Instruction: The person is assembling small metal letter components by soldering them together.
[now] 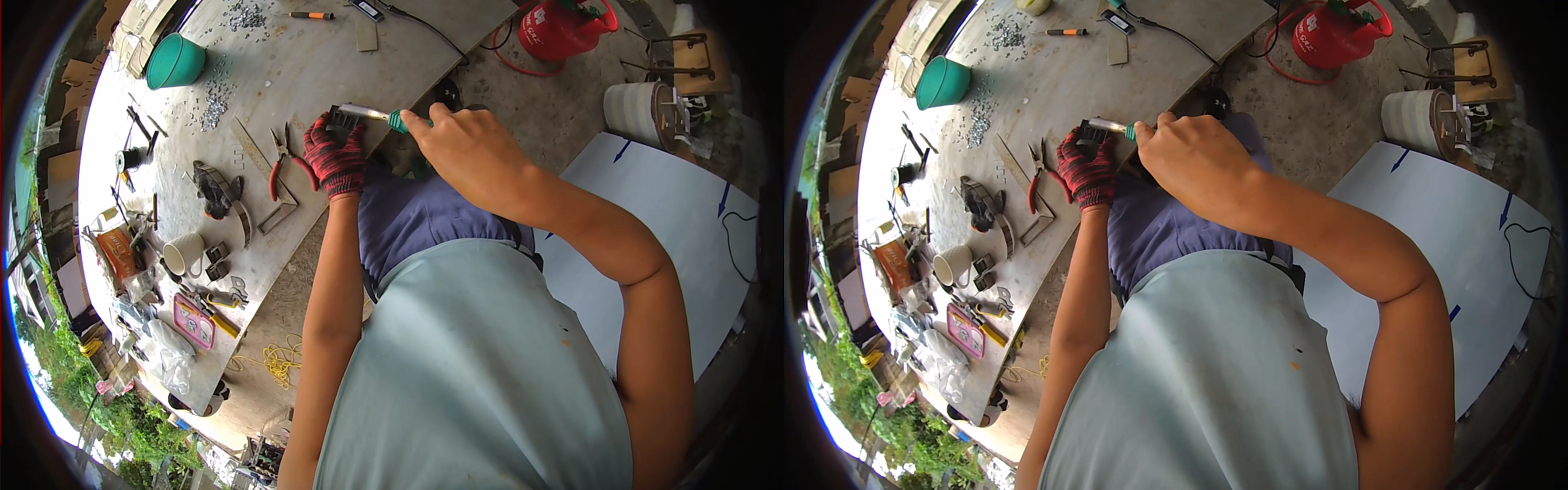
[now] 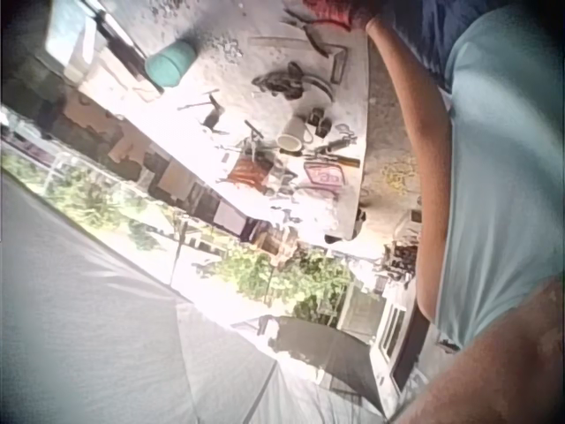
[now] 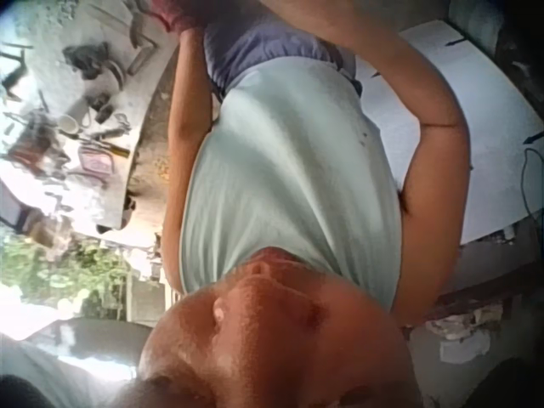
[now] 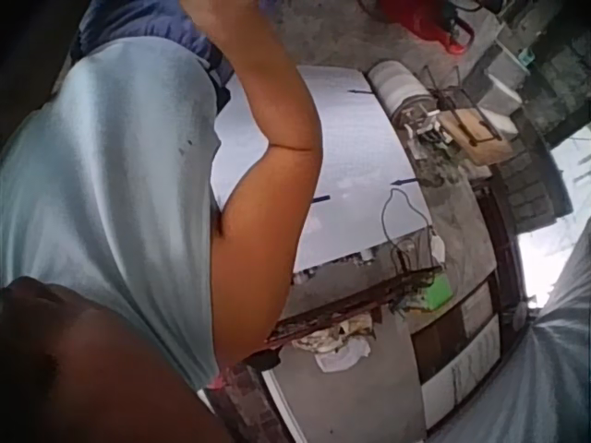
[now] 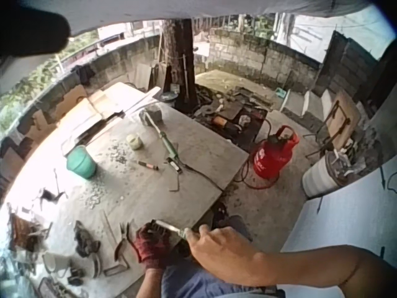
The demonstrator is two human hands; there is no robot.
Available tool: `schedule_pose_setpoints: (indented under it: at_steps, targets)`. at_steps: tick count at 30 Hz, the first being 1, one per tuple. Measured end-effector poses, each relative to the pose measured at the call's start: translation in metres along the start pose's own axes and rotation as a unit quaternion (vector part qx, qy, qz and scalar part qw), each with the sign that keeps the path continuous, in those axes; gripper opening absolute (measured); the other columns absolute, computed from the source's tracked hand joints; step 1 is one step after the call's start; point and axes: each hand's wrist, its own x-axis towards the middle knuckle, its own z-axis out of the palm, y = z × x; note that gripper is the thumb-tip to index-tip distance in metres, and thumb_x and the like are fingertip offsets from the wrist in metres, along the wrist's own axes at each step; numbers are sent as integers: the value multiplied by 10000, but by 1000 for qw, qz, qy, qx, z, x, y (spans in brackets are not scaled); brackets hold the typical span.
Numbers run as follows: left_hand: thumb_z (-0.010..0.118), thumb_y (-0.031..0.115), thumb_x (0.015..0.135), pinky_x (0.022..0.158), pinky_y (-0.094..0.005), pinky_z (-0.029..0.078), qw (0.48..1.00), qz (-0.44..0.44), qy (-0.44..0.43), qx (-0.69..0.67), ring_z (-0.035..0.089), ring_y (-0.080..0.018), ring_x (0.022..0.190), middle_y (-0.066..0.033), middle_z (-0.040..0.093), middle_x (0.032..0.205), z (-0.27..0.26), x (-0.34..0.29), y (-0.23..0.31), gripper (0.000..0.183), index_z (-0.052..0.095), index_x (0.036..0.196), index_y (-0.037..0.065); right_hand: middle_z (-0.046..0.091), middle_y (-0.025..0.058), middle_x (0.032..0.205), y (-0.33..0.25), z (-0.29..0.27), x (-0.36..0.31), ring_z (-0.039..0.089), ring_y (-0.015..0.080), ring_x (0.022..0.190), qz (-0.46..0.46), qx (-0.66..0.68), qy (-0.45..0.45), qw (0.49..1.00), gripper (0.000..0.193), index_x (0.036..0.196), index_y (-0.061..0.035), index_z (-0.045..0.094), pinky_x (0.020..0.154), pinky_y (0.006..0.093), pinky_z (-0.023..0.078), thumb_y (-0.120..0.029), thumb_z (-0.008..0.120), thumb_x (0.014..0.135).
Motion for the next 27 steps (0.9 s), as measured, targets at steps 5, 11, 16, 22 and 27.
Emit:
schedule_pose_setpoints:
  at_steps: [5, 11, 16, 22, 27]
  targets:
    - [931, 362, 670, 1025, -466, 496, 999, -36, -13, -5, 634, -340, 1160, -142, 655, 1252, -1, 0, 4, 710, 676, 1276, 96, 710, 164, 823, 0, 3, 2, 757, 272, 733, 1, 3, 2, 1000, 271, 1085, 55, 685, 640, 361, 616, -49, 700, 835]
    - [941, 339, 661, 994, -453, 517, 999, -25, -9, -27, 651, -338, 1125, -144, 664, 1223, -4, -1, 7, 703, 682, 1265, 87, 705, 181, 828, 10, 6, 5, 756, 297, 752, 0, 40, 1, 999, 205, 1019, 42, 672, 668, 382, 614, -42, 695, 833]
    - [941, 342, 660, 1000, -455, 516, 1000, -16, -3, -24, 650, -333, 1134, -139, 662, 1234, -1, -1, 4, 722, 678, 1282, 89, 705, 186, 821, 15, 6, 7, 757, 304, 783, -11, 61, 14, 998, 155, 977, 30, 670, 688, 394, 612, -44, 681, 841]
    - [942, 343, 664, 1012, -455, 509, 1000, -20, -8, -23, 647, -333, 1148, -137, 654, 1250, 0, 0, 3, 730, 667, 1290, 86, 689, 176, 933, 7, 2, 7, 738, 319, 817, -1, 52, -52, 997, 474, 1319, 55, 619, 728, 418, 597, -10, 661, 851]
    - [941, 344, 666, 1015, -453, 507, 999, -10, -12, -31, 644, -331, 1157, -137, 645, 1268, 2, -1, 2, 743, 656, 1299, 79, 684, 193, 908, 7, 9, -1, 745, 309, 794, 3, 51, -34, 998, 462, 1270, 70, 619, 686, 383, 607, -1, 685, 818]
